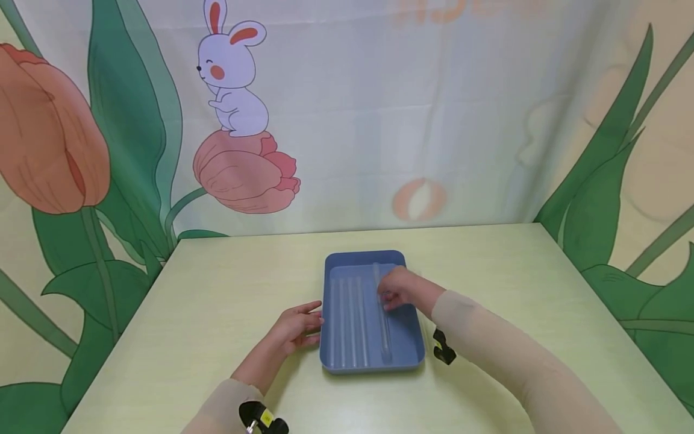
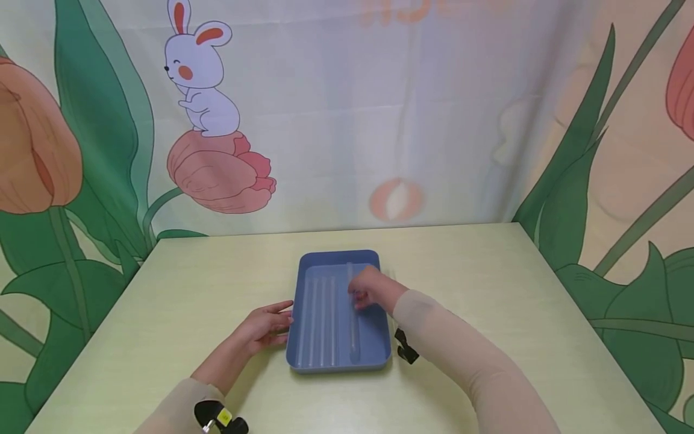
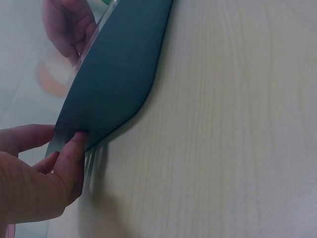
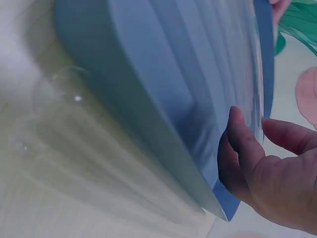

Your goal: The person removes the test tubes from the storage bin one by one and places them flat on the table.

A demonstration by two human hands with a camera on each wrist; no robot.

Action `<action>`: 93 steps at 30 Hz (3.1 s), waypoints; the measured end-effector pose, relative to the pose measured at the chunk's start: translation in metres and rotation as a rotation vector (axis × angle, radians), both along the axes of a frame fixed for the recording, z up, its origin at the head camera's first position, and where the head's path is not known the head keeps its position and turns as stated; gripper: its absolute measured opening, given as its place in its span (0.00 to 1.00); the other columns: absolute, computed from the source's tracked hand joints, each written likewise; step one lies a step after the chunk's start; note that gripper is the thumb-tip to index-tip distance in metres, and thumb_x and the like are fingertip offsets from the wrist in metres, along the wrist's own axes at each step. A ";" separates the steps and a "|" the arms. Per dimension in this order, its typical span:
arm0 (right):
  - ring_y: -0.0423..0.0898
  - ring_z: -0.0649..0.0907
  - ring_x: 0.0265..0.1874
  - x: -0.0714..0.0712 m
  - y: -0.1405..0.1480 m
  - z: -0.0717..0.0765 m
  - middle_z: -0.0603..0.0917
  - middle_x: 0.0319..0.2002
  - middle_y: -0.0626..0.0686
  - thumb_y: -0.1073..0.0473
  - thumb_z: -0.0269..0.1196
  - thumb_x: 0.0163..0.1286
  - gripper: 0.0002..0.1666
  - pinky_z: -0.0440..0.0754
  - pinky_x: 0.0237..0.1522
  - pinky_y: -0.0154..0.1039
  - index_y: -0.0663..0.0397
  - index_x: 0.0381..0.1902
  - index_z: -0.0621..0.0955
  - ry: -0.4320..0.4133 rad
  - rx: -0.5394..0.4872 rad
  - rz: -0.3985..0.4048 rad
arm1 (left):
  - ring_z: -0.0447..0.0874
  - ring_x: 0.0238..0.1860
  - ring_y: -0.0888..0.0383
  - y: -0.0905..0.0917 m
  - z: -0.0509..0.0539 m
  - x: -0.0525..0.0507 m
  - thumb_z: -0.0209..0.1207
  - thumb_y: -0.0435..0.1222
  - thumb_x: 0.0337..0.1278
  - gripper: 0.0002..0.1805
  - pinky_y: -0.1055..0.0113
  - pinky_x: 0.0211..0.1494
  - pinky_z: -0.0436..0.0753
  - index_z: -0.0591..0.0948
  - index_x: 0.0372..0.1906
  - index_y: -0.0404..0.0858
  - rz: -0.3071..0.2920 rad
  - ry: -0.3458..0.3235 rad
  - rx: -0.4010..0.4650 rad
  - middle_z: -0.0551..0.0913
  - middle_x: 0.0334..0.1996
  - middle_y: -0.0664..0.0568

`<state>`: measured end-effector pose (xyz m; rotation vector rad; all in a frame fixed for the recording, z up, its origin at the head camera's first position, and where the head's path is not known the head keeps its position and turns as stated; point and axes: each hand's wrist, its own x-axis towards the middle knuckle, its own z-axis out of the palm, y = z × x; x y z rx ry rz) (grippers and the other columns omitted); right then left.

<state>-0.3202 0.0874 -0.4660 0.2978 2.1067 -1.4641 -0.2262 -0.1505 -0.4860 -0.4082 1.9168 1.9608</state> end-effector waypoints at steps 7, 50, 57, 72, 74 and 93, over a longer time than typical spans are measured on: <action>0.52 0.84 0.41 -0.040 0.023 -0.040 0.80 0.53 0.61 0.71 0.65 0.64 0.35 0.89 0.39 0.45 0.63 0.69 0.71 -0.010 -0.173 0.057 | 0.85 0.47 0.57 0.000 0.000 0.001 0.54 0.23 0.66 0.32 0.61 0.49 0.89 0.67 0.75 0.31 -0.006 0.000 -0.001 0.71 0.72 0.30; 0.36 0.82 0.35 0.037 0.057 0.086 0.79 0.42 0.47 0.65 0.55 0.78 0.38 0.87 0.41 0.31 0.65 0.80 0.56 0.103 -0.301 0.152 | 0.85 0.46 0.58 -0.001 -0.001 0.001 0.56 0.23 0.66 0.31 0.63 0.46 0.88 0.68 0.74 0.31 0.000 0.000 0.005 0.72 0.72 0.31; 0.38 0.81 0.39 0.042 0.073 0.093 0.76 0.47 0.50 0.64 0.55 0.79 0.38 0.87 0.45 0.32 0.64 0.80 0.55 0.119 -0.278 0.171 | 0.84 0.45 0.59 0.000 -0.001 0.001 0.55 0.24 0.67 0.32 0.65 0.44 0.87 0.67 0.75 0.30 -0.014 0.008 0.003 0.71 0.72 0.31; 0.34 0.82 0.37 0.051 0.110 0.096 0.82 0.37 0.39 0.64 0.54 0.79 0.39 0.87 0.44 0.30 0.65 0.81 0.52 0.148 -0.286 0.157 | 0.85 0.47 0.58 0.000 -0.003 0.000 0.55 0.23 0.67 0.31 0.61 0.49 0.89 0.67 0.75 0.31 -0.009 0.001 -0.010 0.71 0.72 0.30; 0.34 0.82 0.37 0.051 0.114 0.093 0.82 0.37 0.39 0.63 0.54 0.79 0.39 0.86 0.43 0.30 0.64 0.81 0.53 0.143 -0.280 0.147 | 0.84 0.47 0.58 0.000 -0.003 0.000 0.55 0.23 0.67 0.31 0.61 0.49 0.89 0.67 0.75 0.31 -0.007 0.001 -0.010 0.71 0.72 0.30; 0.35 0.84 0.37 0.050 0.131 0.049 0.85 0.35 0.38 0.63 0.57 0.78 0.36 0.86 0.40 0.30 0.67 0.78 0.59 0.143 -0.227 0.033 | 0.84 0.49 0.57 -0.001 -0.004 -0.001 0.55 0.24 0.68 0.32 0.64 0.46 0.88 0.66 0.76 0.31 -0.015 -0.003 0.010 0.70 0.73 0.30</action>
